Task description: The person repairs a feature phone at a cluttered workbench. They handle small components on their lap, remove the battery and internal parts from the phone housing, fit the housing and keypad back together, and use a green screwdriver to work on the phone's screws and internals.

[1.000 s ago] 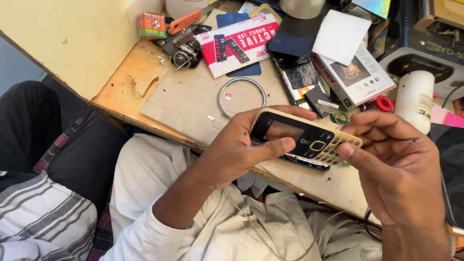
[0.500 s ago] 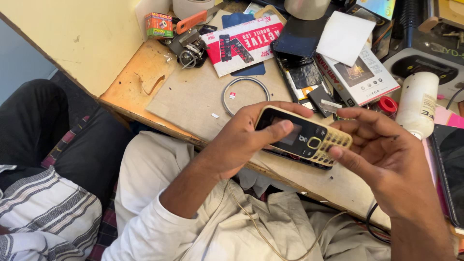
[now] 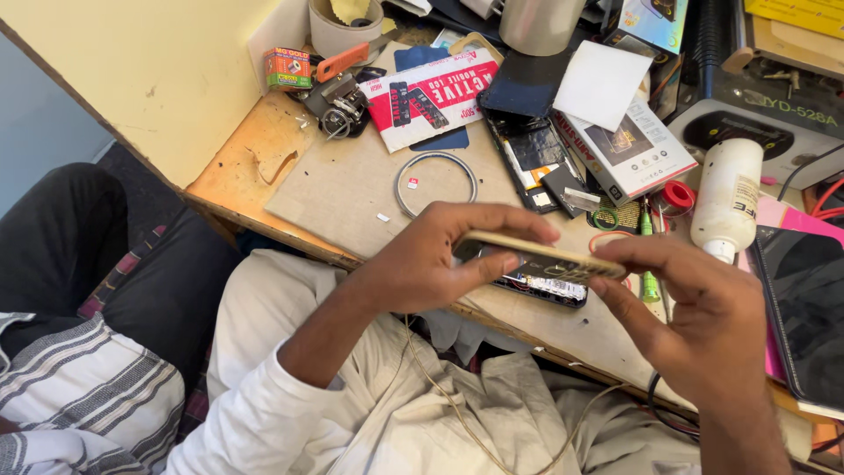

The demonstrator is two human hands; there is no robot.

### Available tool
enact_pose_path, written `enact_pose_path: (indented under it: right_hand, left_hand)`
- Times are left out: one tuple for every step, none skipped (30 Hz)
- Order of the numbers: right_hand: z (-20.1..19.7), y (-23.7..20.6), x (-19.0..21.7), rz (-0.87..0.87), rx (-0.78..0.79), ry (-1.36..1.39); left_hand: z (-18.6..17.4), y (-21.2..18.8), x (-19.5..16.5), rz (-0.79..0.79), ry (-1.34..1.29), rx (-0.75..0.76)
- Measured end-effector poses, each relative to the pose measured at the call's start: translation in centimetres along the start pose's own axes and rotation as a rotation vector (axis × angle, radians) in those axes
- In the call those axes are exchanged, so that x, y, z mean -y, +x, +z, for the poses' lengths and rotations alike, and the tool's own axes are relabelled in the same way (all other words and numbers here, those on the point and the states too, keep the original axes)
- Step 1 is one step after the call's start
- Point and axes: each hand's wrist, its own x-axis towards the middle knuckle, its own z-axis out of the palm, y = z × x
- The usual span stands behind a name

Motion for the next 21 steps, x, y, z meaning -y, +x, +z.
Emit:
enact_pose_path:
  right_hand:
    - [-0.2,-0.2,0.3,-0.066,0.009,-0.126]
    - [-0.3,-0.6,0.5,-0.132,0.022,-0.249]
    - [-0.3,-1.1,0.6,-0.173,0.000,-0.319]
    - [-0.2,-1.7,0.5,-0.216,-0.022,-0.389]
    - [-0.1,-2.4,0.5,-0.258,-0.045,-0.459]
    - [0.2,-3.2,0.4,-0.283,-0.076,-0.486]
    - [0.6,-3.9,0.4,-0.307,-0.108,-0.514]
    - [1.1,-4.6,0.4,-0.330,-0.140,-0.542]
    - [1.8,-5.1,0.5,-0.366,-0.132,-0.533]
    - [2.8,-5.5,0.7,-0.400,-0.122,-0.526]
    - [3.8,-5.7,1.0,-0.432,-0.110,-0.518]
    - [5.3,-5.9,1.2,-0.450,-0.116,-0.480]
    - [6.8,-5.9,1.5,-0.467,-0.120,-0.440]
    - [8.2,-6.0,1.8,-0.469,-0.153,-0.403]
    - [9.4,-6.0,2.0,-0.473,-0.186,-0.367]
    - [10.1,-6.1,2.1,-0.480,-0.221,-0.330]
    - [10.0,-6.2,2.2,-0.412,-0.163,-0.314]
    - [9.8,-6.4,2.2,-0.342,-0.105,-0.297]
    - [9.4,-6.5,2.2,-0.273,-0.048,-0.279]
    - [8.7,-6.4,2.1,-0.249,-0.034,-0.276]
    - [7.8,-6.1,1.8,-0.224,-0.020,-0.274]
  left_hand:
    - [0.0,-0.2,0.0,0.030,0.137,0.009]
    - [0.0,-0.6,0.0,0.056,0.276,0.015]
    - [0.1,-1.0,-0.1,0.061,0.337,-0.001]
    - [0.3,-1.5,-0.2,0.066,0.400,-0.018]
    - [0.7,-2.1,-0.2,0.070,0.462,-0.034]
    - [1.4,-2.8,-0.3,0.032,0.367,-0.185]
    - [2.4,-3.8,-0.3,-0.006,0.270,-0.333]
    - [3.5,-4.8,-0.2,-0.044,0.171,-0.480]
    - [4.6,-5.7,0.0,-0.038,-0.111,-0.500]
    - [5.7,-6.3,0.5,-0.033,-0.396,-0.513]
    - [6.6,-6.9,1.1,-0.030,-0.682,-0.523]
    - [7.2,-7.5,1.6,-0.034,-0.737,-0.531]
    - [7.7,-8.1,2.1,-0.038,-0.793,-0.542]
    - [7.9,-8.6,2.5,-0.040,-0.847,-0.552]
    - [7.8,-9.0,2.9,-0.038,-0.866,-0.572]
    - [7.6,-9.3,3.2,-0.032,-0.883,-0.591]
    - [7.4,-9.4,3.4,-0.025,-0.900,-0.609]
    - [7.2,-9.5,3.5,-0.015,-0.922,-0.618]
    - [7.1,-9.5,3.5,-0.005,-0.944,-0.627]
    - [7.0,-9.5,3.4,0.004,-0.967,-0.637]
    - [7.0,-9.3,3.4,-0.008,-0.960,-0.637]
